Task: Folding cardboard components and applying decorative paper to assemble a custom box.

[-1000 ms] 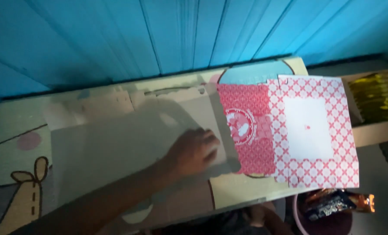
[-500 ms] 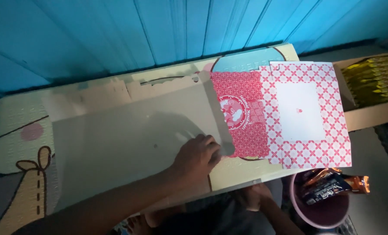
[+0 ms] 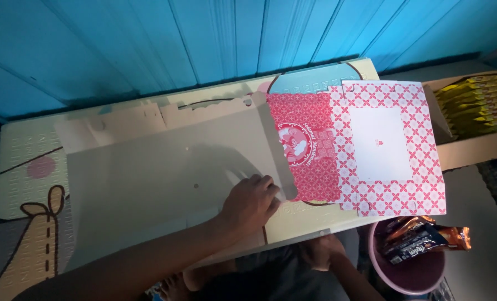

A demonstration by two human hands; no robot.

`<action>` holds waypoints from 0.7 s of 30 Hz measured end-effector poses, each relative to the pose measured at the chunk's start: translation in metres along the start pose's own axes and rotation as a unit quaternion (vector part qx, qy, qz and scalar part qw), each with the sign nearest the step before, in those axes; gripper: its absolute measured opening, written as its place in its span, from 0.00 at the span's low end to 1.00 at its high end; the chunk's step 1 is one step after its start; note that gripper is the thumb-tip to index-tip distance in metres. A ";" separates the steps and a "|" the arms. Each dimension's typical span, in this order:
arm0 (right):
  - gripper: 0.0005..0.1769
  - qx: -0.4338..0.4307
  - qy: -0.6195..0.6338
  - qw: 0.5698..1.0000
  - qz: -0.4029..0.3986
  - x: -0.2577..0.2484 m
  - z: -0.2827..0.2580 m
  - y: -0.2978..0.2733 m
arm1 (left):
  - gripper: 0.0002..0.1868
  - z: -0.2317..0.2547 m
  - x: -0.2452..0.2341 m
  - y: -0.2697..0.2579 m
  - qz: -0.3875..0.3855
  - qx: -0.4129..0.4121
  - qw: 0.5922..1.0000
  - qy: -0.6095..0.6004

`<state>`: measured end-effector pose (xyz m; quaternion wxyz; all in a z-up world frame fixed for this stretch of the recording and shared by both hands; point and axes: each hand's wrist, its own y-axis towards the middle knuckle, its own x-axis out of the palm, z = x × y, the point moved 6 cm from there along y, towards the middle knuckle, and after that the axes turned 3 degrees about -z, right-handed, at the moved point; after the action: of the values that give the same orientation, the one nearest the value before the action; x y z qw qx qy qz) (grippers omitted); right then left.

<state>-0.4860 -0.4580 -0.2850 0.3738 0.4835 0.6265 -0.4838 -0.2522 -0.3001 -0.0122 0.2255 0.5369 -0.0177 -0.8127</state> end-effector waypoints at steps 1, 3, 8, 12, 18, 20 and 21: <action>0.18 0.006 -0.001 1.000 -0.022 -0.001 0.000 0.001 | 0.09 0.000 0.000 0.000 0.000 -0.002 1.000 -0.001; 0.17 0.011 -0.001 0.999 -0.044 0.003 -0.001 0.001 | 0.09 0.001 -0.002 0.001 -0.002 -0.005 1.000 -0.002; 0.22 0.039 0.015 0.997 -0.061 -0.013 -0.006 0.004 | 0.05 0.007 -0.009 0.003 0.021 0.021 0.999 0.033; 0.26 0.062 0.017 0.992 -0.110 -0.023 -0.011 0.006 | 0.04 0.008 -0.005 0.001 0.044 0.033 0.997 0.049; 0.28 0.034 -0.018 0.995 -0.091 -0.014 -0.010 0.005 | 0.05 0.010 -0.006 0.001 0.036 0.049 0.993 0.103; 0.25 0.015 0.008 0.998 -0.063 -0.026 -0.017 0.006 | 0.05 0.009 -0.006 0.002 0.024 0.039 0.995 0.086; 0.25 0.015 0.007 0.998 -0.063 -0.022 -0.014 0.005 | 0.05 0.010 -0.007 0.002 0.025 0.039 0.995 0.086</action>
<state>-0.4754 -0.4490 -0.2625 0.3307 0.4522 0.6509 -0.5124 -0.2581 -0.3013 -0.0015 0.2248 0.6127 -0.0433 -0.7564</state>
